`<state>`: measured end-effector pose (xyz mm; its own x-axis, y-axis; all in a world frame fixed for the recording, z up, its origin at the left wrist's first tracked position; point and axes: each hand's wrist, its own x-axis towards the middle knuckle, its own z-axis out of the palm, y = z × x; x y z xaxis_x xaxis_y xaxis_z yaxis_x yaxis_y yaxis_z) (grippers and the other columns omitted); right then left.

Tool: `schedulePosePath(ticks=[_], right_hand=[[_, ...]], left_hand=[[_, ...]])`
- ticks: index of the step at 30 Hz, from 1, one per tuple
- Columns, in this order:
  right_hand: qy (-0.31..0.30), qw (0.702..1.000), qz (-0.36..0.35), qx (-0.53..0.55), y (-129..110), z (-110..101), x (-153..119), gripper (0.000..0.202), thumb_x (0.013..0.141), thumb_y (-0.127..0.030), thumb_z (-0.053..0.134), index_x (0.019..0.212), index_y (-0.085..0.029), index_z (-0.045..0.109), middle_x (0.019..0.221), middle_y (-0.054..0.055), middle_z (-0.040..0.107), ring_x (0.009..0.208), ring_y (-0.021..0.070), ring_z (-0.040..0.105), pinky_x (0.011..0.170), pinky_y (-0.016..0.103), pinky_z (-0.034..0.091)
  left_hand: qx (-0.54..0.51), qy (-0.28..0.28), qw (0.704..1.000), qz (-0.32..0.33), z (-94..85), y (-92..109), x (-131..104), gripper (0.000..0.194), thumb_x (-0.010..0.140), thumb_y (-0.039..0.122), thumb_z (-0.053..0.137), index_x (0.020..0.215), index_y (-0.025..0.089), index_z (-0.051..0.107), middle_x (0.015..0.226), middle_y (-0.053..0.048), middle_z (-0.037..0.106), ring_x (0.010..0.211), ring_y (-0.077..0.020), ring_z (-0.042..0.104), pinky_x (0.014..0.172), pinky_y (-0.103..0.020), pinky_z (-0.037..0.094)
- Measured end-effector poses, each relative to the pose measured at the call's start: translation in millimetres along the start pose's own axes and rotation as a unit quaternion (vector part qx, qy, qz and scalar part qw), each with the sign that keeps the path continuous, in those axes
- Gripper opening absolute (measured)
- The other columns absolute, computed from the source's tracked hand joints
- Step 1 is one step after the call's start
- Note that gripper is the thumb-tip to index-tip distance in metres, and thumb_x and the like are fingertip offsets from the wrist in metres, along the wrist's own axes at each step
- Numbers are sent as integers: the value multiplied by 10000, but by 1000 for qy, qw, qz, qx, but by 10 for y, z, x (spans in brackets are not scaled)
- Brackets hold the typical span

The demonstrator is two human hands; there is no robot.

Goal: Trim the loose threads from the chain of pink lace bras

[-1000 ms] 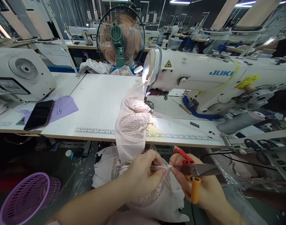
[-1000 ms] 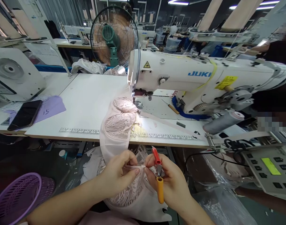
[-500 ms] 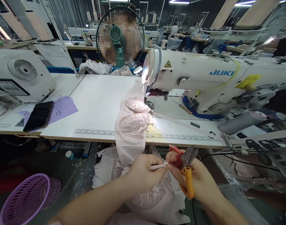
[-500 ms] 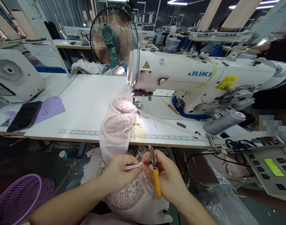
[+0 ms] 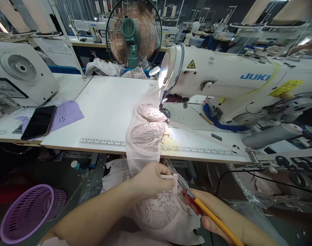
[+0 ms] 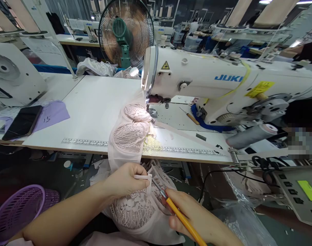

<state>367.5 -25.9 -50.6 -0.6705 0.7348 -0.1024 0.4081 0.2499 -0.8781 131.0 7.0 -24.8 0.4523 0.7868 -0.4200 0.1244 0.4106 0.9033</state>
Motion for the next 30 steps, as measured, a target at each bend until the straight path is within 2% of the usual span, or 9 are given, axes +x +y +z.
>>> schedulePosePath(ticks=[3,6,13,20,22,30], right_hand=[[-9,998,11,-67,-39,22,36,618,816,-809,335,766,-216,502,666,-15,468,554,144,407,494,255,357],[-9,992,27,-124,-46,46,36,583,821,-795,362,714,-225,409,637,-39,417,545,134,344,500,258,286],[-30,991,98,-90,-37,73,8,590,825,-806,313,692,-232,324,643,-38,373,573,142,314,514,259,272],[-6,995,88,-42,-56,104,31,569,834,-778,368,691,-230,314,639,-51,340,561,128,282,500,253,243],[-15,995,89,-38,-65,91,37,567,828,-779,378,697,-231,317,644,-51,338,562,128,279,495,250,242],[-23,992,41,-121,-108,47,43,618,807,-838,266,701,-233,331,644,-39,385,540,135,329,493,258,237]], left_hand=[[5,3,1000,-20,-26,20,24,153,635,250,634,573,160,528,480,73,392,445,-57,296,433,-210,186],[13,0,999,-39,-45,31,35,167,615,279,654,579,160,544,480,74,398,451,-62,306,443,-214,197],[31,-15,998,-50,-96,86,43,175,624,303,658,575,165,563,466,80,375,456,-67,291,461,-233,188],[-8,-69,997,-28,-126,118,44,426,626,431,714,434,188,421,440,91,260,459,-62,205,491,-280,129],[-12,-66,998,-17,-119,110,45,436,620,440,706,427,192,404,440,92,245,458,-60,187,492,-287,111],[39,-57,997,-27,-78,97,32,353,663,300,608,440,212,350,421,94,229,422,-56,174,456,-290,81]])
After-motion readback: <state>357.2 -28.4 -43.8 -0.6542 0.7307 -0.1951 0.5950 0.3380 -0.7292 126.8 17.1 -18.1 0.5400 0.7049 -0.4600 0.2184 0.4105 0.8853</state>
